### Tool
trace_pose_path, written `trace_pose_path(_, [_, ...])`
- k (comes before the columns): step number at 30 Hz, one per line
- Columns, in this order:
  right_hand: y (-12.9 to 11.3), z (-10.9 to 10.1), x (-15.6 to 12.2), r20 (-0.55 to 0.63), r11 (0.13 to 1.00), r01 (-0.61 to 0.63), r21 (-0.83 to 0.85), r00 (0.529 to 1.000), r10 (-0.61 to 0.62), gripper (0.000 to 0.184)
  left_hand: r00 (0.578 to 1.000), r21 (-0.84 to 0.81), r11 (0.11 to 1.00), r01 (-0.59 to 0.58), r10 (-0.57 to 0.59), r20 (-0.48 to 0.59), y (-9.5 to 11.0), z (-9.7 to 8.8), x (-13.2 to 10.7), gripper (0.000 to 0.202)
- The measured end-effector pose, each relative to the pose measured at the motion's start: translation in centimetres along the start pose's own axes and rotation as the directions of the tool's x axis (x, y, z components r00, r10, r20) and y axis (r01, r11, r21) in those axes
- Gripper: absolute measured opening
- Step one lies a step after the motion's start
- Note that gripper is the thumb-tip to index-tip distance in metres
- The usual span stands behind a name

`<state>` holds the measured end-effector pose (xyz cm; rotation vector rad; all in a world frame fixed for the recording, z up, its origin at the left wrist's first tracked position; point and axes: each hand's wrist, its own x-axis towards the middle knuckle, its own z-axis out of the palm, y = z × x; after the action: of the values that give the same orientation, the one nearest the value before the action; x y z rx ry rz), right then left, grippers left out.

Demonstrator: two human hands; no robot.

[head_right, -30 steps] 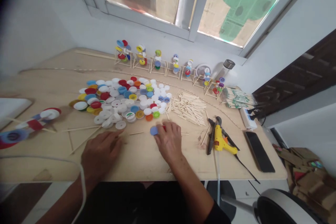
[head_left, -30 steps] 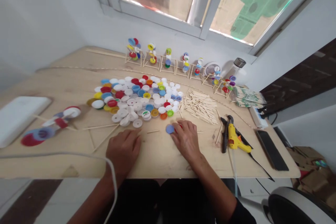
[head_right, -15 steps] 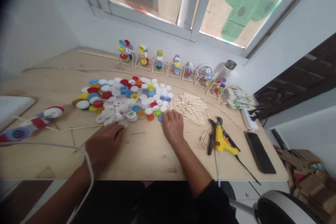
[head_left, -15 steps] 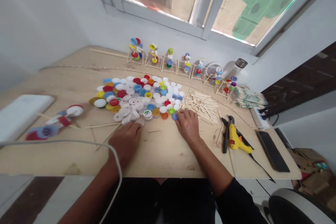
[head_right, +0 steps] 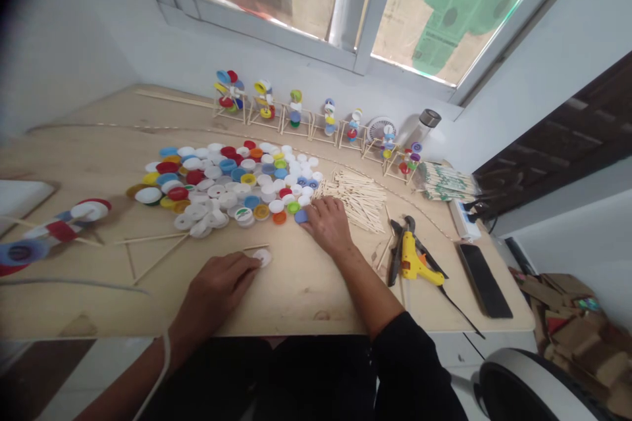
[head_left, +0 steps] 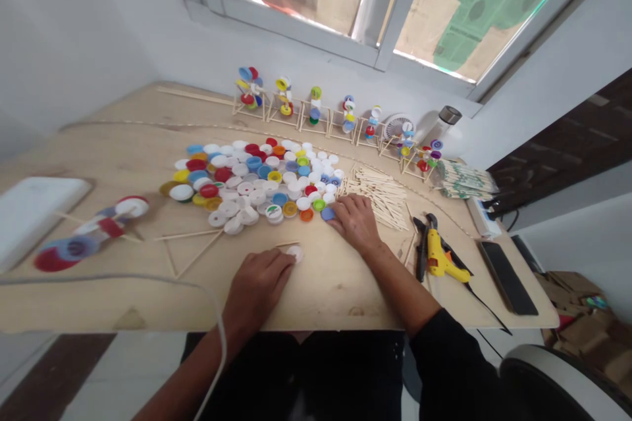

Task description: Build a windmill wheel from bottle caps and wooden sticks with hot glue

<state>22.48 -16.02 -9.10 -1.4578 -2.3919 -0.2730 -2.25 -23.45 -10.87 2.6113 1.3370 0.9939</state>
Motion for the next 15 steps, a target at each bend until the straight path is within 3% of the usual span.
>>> trace_pose_path(4, [-1.2,-0.9,-1.3,-0.065,0.996,-0.071,0.053,0.995,0.074,0.024,1.0,-0.006,1.0,-0.005,0.005,0.014,0.3,0.3,0.3,0.032])
trace_pose_path(7, [-3.1,-1.6,-3.1,-0.076,0.987,-0.121,0.107,0.989,0.129,0.019,0.997,0.059,0.995,0.076,-0.077,0.029,-0.6,0.3,0.0,0.032])
trace_pose_path(12, [-6.5,-2.3,-4.9,0.04,0.972,-0.118,0.203,0.993,0.112,0.013,0.984,0.22,0.963,0.156,-0.171,0.048,-2.0,0.3,0.1,0.034])
trace_pose_path(15, [-6.7,-2.8,-5.4,0.064,0.964,-0.211,0.165,0.977,0.203,0.014,0.988,0.234,0.962,0.14,-0.153,0.037,-2.0,0.5,0.3,0.037])
